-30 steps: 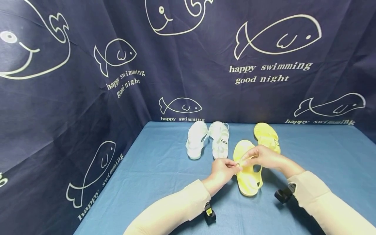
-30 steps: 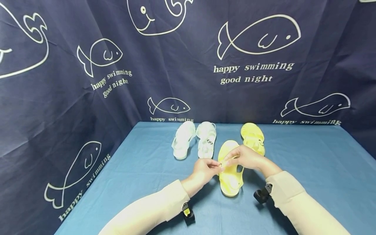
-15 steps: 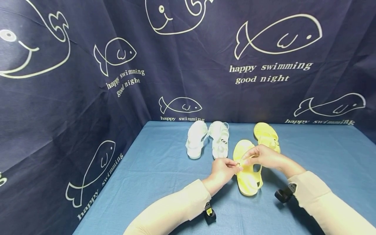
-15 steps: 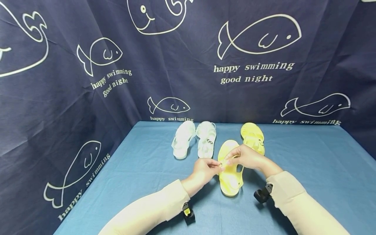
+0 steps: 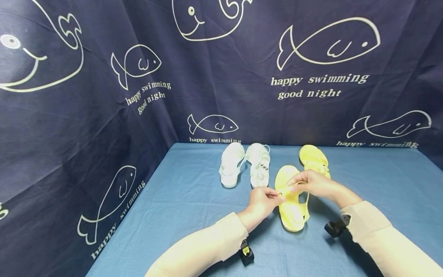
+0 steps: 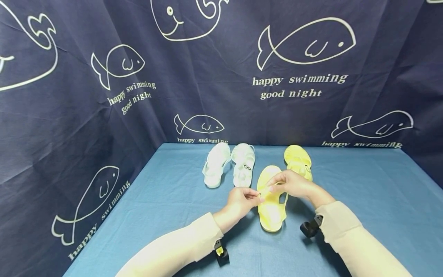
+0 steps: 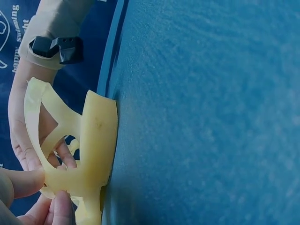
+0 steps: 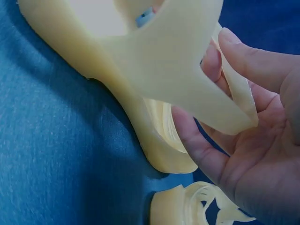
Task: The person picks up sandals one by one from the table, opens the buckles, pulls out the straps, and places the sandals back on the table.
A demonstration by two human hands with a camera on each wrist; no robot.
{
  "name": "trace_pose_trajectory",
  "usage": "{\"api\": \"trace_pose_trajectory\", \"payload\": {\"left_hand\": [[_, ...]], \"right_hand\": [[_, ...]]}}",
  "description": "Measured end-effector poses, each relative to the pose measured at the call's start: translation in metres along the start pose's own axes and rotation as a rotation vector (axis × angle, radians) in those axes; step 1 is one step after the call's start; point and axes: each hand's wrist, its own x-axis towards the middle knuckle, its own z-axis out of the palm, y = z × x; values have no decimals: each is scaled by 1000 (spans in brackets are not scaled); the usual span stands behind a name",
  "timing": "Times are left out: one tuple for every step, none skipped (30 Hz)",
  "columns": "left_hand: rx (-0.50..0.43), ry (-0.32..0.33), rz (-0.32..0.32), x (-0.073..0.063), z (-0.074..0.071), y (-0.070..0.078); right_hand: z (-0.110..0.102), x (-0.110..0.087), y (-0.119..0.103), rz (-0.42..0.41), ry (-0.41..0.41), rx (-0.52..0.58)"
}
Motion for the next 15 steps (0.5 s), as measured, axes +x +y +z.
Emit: {"api": "trace_pose_trajectory", "payload": {"left_hand": [[-1,-1,1,0,0,0],[-2,0,0,0,-1,0],[0,2,0,0,-1,0],[0,2,0,1,-1,0],[3,3,3,1,-1,0],[2,6,0,1,-1,1],[6,8,3,2,-1,1],[7,8,4,2,-1,1],[12,9,5,2,0,1],[13,10,5,2,0,1],[12,11,2,2,0,1],[12,14,0,2,0,1],[12,15,1,1,1,0],[10,15,-2,1,1,0],[11,15,-2,1,1,0]], "right_hand": [[-1,0,0,0,-1,1],[-1,0,-1,1,-3,0],[-1,1,-1,4,0,-4],[-1,1,-2,-1,3,-9],[-2,1,-2,-1,8,-15],[-2,2,-2,-1,10,-22],[-3,2,-2,2,12,-27],[-3,2,-1,4,15,-31],[-3,1,-1,8,19,-36],[-3,1,-1,11,24,-41],[-3,1,-1,11,25,-43],[-3,1,-1,8,26,-44],[-2,1,-1,5,27,-42],[-2,1,-1,4,27,-40],[-1,1,0,1,26,-37]]}}
